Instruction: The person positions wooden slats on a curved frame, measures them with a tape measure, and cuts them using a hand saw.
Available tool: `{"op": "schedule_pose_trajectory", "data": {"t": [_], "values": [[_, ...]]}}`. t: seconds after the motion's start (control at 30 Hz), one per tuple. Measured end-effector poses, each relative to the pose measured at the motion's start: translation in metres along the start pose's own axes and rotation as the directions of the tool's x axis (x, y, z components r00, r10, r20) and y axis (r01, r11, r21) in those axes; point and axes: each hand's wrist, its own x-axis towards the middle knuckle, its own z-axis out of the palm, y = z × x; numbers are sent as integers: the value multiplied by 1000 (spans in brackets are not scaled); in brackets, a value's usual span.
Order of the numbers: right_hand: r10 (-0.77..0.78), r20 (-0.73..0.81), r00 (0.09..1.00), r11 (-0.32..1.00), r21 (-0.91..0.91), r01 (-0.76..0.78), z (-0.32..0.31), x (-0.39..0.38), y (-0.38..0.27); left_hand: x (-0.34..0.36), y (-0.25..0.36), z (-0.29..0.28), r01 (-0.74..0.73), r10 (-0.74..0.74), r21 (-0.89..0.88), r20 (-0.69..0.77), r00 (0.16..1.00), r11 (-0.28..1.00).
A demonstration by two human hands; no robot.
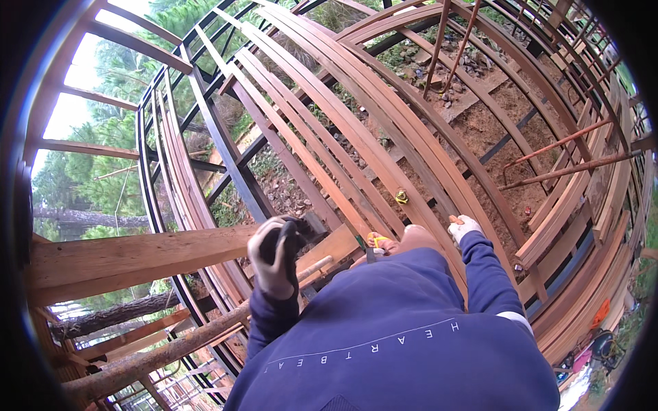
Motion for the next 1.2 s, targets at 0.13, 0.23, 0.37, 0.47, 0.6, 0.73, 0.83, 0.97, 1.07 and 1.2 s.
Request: {"op": "schedule_pose_trajectory", "data": {"t": [0.13,0.23,0.37,0.47,0.6,0.73,0.83,0.97,1.07,1.2], "values": [[-97,6,995,986,-134,97,17,14,0,49,111,-18,-349,466,-342,367,805,873],[-3,77,997,996,-93,11,26,17,6,78,164,-23,-356,594,-479,589,548,803],[88,34,996,952,-299,-74,50,28,32,104,199,-10,-367,571,-460,766,297,809],[163,136,977,790,-612,-46,61,37,37,127,202,7,-379,484,-398,859,166,835],[245,68,967,738,-660,-140,47,52,80,178,181,50,-356,407,-392,913,-34,848],[262,-6,965,875,-420,-240,55,70,11,211,196,69,-387,210,-233,972,-101,892],[330,-214,919,907,-198,-371,59,65,-60,248,180,111,-392,34,-64,996,-83,918],[181,-220,958,973,-103,-208,40,117,-26,296,79,177,-375,-13,73,987,161,924],[106,-201,974,993,80,-92,37,115,-88,333,-64,172,-327,-184,383,845,502,864],[215,-152,965,977,24,-213,4,124,-118,341,-246,108,-297,-531,778,605,593,554]]}}
